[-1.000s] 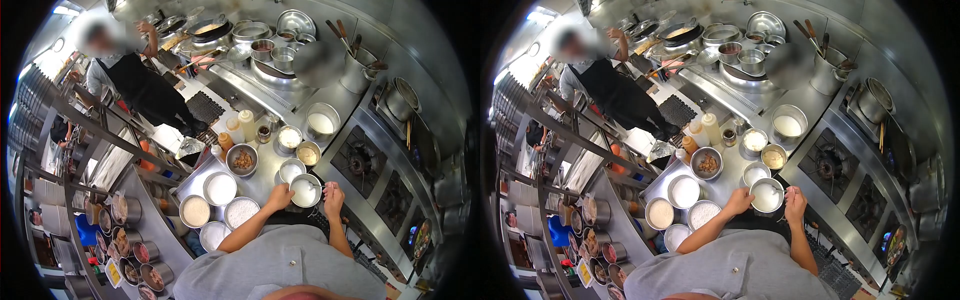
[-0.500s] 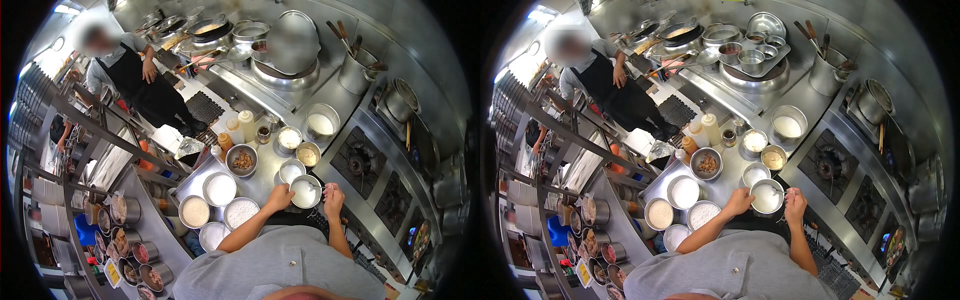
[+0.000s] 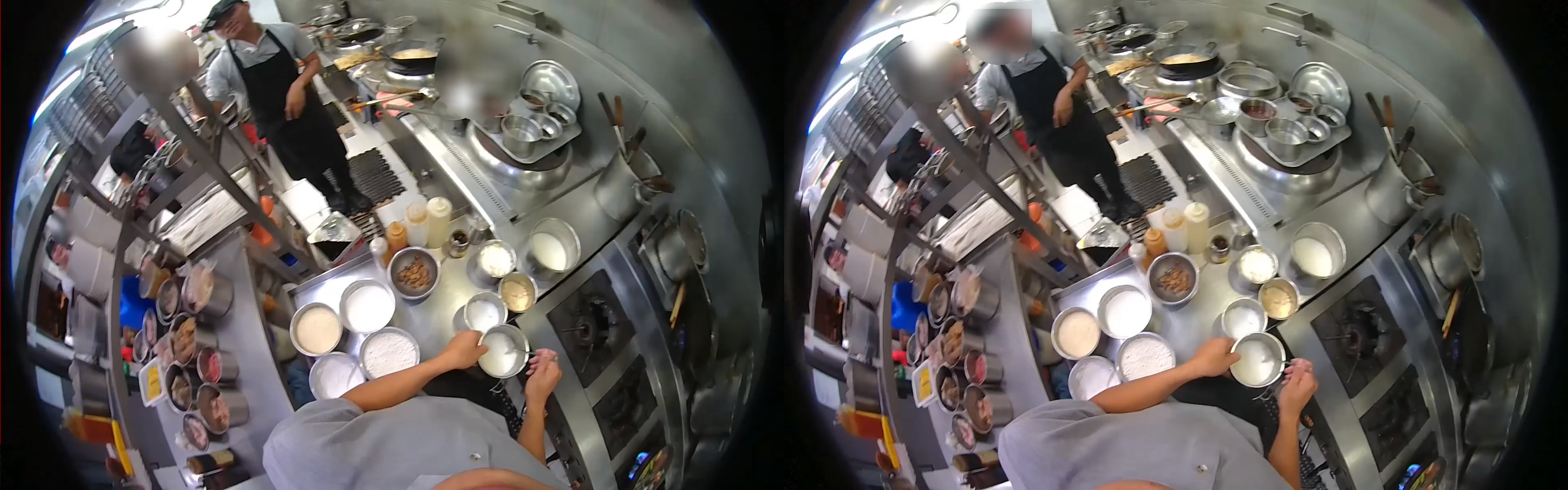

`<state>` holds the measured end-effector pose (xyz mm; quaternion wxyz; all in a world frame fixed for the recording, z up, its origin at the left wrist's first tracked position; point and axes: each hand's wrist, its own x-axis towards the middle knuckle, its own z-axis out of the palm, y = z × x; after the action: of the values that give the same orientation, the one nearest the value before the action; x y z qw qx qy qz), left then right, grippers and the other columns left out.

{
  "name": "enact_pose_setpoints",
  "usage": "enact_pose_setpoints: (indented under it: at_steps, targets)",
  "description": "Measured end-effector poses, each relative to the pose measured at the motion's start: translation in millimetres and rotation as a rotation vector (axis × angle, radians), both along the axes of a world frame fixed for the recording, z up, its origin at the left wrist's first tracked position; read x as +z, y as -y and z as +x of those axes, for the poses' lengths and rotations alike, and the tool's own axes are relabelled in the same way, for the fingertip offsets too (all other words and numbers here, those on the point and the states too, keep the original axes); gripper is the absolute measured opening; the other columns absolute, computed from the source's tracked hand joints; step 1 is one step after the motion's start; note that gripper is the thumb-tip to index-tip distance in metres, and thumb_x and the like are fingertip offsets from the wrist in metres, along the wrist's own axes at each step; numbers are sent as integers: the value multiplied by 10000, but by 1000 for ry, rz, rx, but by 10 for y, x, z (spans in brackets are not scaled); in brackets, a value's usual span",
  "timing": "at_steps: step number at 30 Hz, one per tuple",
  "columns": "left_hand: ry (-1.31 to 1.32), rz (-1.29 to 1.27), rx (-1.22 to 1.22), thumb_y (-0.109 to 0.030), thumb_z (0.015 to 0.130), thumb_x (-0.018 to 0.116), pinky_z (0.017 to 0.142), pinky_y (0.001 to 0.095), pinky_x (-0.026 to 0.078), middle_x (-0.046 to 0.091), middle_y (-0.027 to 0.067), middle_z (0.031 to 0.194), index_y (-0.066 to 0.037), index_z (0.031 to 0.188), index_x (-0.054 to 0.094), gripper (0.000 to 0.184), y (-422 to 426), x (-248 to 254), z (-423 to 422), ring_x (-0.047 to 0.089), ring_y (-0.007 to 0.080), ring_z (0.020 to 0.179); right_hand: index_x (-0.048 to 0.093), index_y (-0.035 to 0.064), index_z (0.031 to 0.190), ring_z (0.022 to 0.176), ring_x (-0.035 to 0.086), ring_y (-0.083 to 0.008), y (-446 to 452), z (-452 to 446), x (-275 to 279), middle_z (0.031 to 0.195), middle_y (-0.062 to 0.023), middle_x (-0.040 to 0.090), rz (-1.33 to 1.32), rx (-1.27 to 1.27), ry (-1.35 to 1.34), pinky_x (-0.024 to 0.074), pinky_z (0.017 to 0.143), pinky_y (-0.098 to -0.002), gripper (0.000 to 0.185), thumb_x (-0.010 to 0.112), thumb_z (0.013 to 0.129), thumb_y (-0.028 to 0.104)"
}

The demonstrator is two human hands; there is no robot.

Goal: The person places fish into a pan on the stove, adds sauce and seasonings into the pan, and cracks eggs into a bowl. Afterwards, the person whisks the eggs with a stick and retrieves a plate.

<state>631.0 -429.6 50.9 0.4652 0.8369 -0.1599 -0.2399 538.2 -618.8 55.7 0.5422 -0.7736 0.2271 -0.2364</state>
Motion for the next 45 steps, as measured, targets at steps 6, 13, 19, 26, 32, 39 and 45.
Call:
enact_pose_setpoints:
  at_steps: [6,13,19,26,32,39,45]
  targets:
    - [49,4,44,-165,763,574,574,397,494,612,205,643,54,781,588,220,178,-52,-219,639,300,575,577,-16,823,480,461,-56,230,-56,105,597,-28,528,-20,92,-5,389,422,-211,296,425,968,193]
    - [90,161,222,-213,703,624,697,453,494,615,251,758,37,756,624,256,518,-31,-980,621,393,759,575,-8,815,473,480,-69,695,-474,-51,601,-27,541,53,298,-27,390,424,-214,276,449,956,193]
    - [-46,285,416,-183,701,636,740,449,501,624,262,772,30,752,651,220,790,-254,-1972,626,404,797,591,-5,820,480,486,-74,998,-956,-270,606,-34,552,54,542,-77,394,431,-219,250,458,941,169]
    - [-269,179,532,-154,714,583,695,424,511,627,245,720,28,789,659,210,887,-178,-3106,648,359,713,594,-2,772,453,489,-92,1075,-1672,-438,553,-39,540,11,771,-155,396,428,-245,255,474,927,162]
    - [54,92,625,-142,694,592,722,466,505,623,268,783,18,759,661,186,921,-325,-3883,627,404,786,587,0,780,453,457,-58,974,-2136,-268,566,-14,527,21,814,-97,345,401,-222,273,482,941,194]
    - [-10,83,885,-192,721,604,753,446,491,628,255,769,42,779,664,248,666,-382,-5014,631,390,778,589,-45,805,600,576,-153,714,-3213,50,664,-88,606,-185,1078,-101,448,570,-276,193,533,893,117]
    - [271,379,526,-162,700,604,569,486,445,605,212,656,28,638,618,200,956,-728,-5318,596,371,608,637,-22,958,856,622,-286,1283,-4351,242,917,-174,639,-406,696,20,480,756,-353,209,533,884,143]
